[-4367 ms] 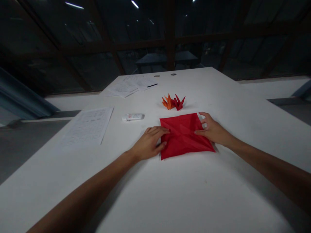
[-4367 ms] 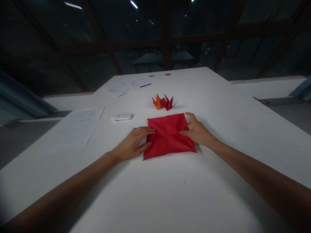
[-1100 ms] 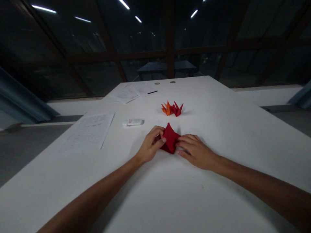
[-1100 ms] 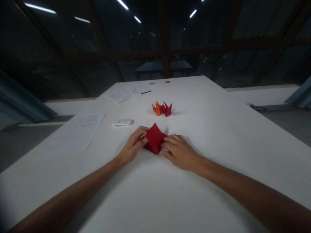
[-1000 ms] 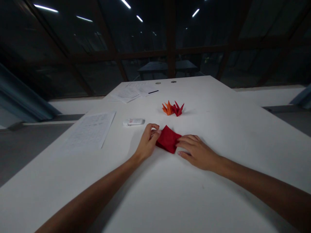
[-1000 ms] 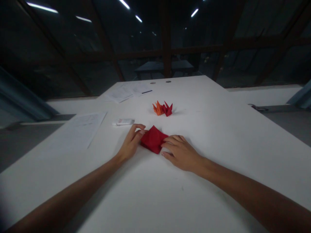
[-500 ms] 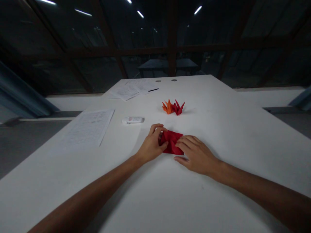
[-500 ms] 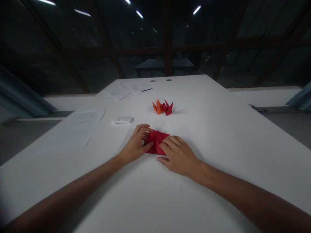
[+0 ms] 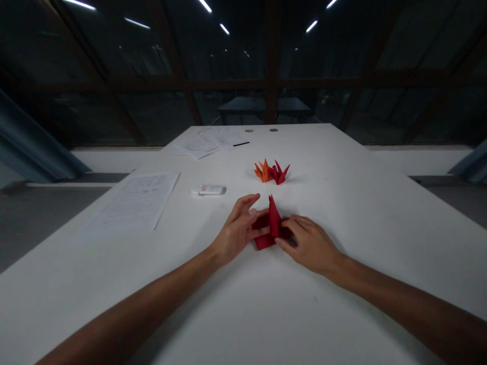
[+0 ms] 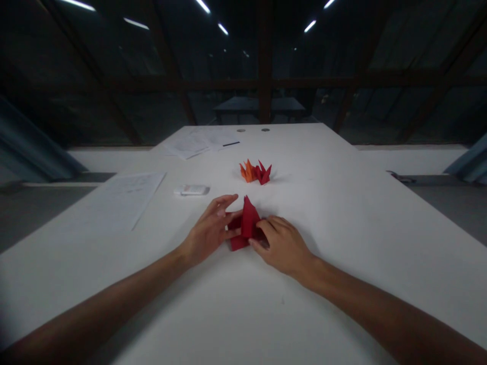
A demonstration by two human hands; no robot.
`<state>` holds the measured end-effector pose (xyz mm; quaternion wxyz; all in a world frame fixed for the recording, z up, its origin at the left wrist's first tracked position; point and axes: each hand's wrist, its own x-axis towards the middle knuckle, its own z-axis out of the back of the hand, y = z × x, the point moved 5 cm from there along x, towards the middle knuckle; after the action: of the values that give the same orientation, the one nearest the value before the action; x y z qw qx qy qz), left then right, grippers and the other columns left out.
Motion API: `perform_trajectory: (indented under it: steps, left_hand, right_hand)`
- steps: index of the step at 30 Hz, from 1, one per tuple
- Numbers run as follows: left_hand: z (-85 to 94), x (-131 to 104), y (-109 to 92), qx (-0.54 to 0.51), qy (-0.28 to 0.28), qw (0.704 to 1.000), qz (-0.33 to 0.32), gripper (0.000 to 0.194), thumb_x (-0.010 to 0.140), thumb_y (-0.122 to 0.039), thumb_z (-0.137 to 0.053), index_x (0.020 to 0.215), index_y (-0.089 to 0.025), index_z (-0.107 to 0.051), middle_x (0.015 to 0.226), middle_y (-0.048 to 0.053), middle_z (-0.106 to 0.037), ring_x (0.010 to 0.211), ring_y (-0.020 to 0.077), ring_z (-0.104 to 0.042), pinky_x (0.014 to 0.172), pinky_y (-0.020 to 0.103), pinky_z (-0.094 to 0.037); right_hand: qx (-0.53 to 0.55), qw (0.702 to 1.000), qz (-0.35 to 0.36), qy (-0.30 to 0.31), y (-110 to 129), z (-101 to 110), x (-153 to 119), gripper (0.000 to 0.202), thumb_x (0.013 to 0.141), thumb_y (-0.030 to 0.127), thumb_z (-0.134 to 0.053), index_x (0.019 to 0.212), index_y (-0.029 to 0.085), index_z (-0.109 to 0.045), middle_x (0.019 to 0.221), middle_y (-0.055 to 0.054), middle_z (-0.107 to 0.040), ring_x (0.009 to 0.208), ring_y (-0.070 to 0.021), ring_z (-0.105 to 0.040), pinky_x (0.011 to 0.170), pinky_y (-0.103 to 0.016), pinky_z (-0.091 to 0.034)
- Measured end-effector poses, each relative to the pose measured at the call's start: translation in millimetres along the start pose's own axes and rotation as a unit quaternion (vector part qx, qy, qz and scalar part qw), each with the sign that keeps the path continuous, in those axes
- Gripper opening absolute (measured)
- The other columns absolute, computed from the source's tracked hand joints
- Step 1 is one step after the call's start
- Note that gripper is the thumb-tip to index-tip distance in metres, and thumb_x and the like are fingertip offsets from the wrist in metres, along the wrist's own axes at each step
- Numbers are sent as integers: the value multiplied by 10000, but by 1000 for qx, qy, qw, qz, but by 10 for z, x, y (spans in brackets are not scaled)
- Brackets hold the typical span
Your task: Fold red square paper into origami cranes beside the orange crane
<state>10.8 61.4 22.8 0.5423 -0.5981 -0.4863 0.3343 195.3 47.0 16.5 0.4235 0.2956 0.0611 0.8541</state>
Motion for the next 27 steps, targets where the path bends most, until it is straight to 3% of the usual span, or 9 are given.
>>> perform_trajectory:
  steps: [2, 4, 7, 10, 13, 17, 23, 27]
  left_hand:
    - [-79, -43, 13, 47, 38, 998, -26, 441, 997, -415, -560, 1403, -350, -400, 1603, 88, -387, 1339, 286, -570, 1018, 508, -573]
    - [-145, -75, 51, 155, 72, 984, -49, 529, 1001, -391, -567, 1470, -308, -337, 1500, 139, -509, 1347, 283, -563, 1091, 518, -513]
    - [-209, -94, 103, 377, 95, 916, -97, 496, 957, -341, -629, 1404, -236, -443, 1421, 150, -576, 1322, 298, -563, 1136, 530, -452]
    - [-231, -89, 147, 508, 103, 848, -109, 460, 914, -293, -666, 1338, -214, -508, 1337, 122, -637, 1245, 312, -588, 1084, 529, -468]
    - [-202, -84, 136, 555, 92, 819, -113, 413, 904, -302, -684, 1283, -211, -545, 1258, 94, -676, 1157, 293, -615, 1029, 494, -490]
    - [-136, -91, 100, 581, 90, 799, -124, 314, 930, -263, -640, 1234, -222, -576, 1173, 63, -704, 1085, 264, -635, 986, 448, -500]
    - [-81, -98, 67, 571, 91, 805, -129, 384, 897, -122, -564, 1272, -202, -543, 1105, 60, -707, 1041, 236, -644, 962, 396, -501]
    - [-138, -141, 43, 563, 117, 807, -135, 362, 921, -209, -593, 1278, -205, -537, 1080, 58, -707, 1033, 247, -640, 949, 405, -494]
  right_hand:
    - [54, 997, -47, -21, -62, 11, 13, 102, 944, 278, -586, 905, 231, -668, 941, -73, -746, 928, -269, -697, 921, -432, -537]
    - [128, 984, -120, -24, -162, 1, 12, 166, 949, 278, -560, 833, 225, -666, 836, -47, -737, 800, -240, -692, 790, -379, -545]
    - [194, 963, -189, -15, -265, -19, 3, 311, 974, 364, -530, 727, 212, -644, 668, -14, -681, 649, -212, -653, 615, -322, -495]
    - [222, 958, -181, -33, -317, 15, 12, 283, 982, 389, -529, 780, 214, -624, 747, -14, -699, 746, -209, -678, 691, -311, -505]
    - [260, 944, -178, -96, -438, 101, 3, 158, 955, 387, -600, 949, 235, -555, 862, -15, -709, 832, -206, -686, 774, -319, -507]
    - [241, 958, -132, -84, -565, 155, 8, 222, 960, 272, -581, 1178, 249, -545, 993, -41, -722, 979, -226, -694, 889, -371, -508]
    - [144, 989, 39, -23, -460, 148, 41, 437, 874, 27, -494, 1219, 265, -617, 1184, -61, -686, 1152, -242, -609, 1033, -452, -463]
    - [115, 993, 15, -18, -456, 111, 35, 327, 910, 105, -583, 1192, 263, -634, 1157, -61, -705, 1128, -255, -607, 1008, -467, -473]
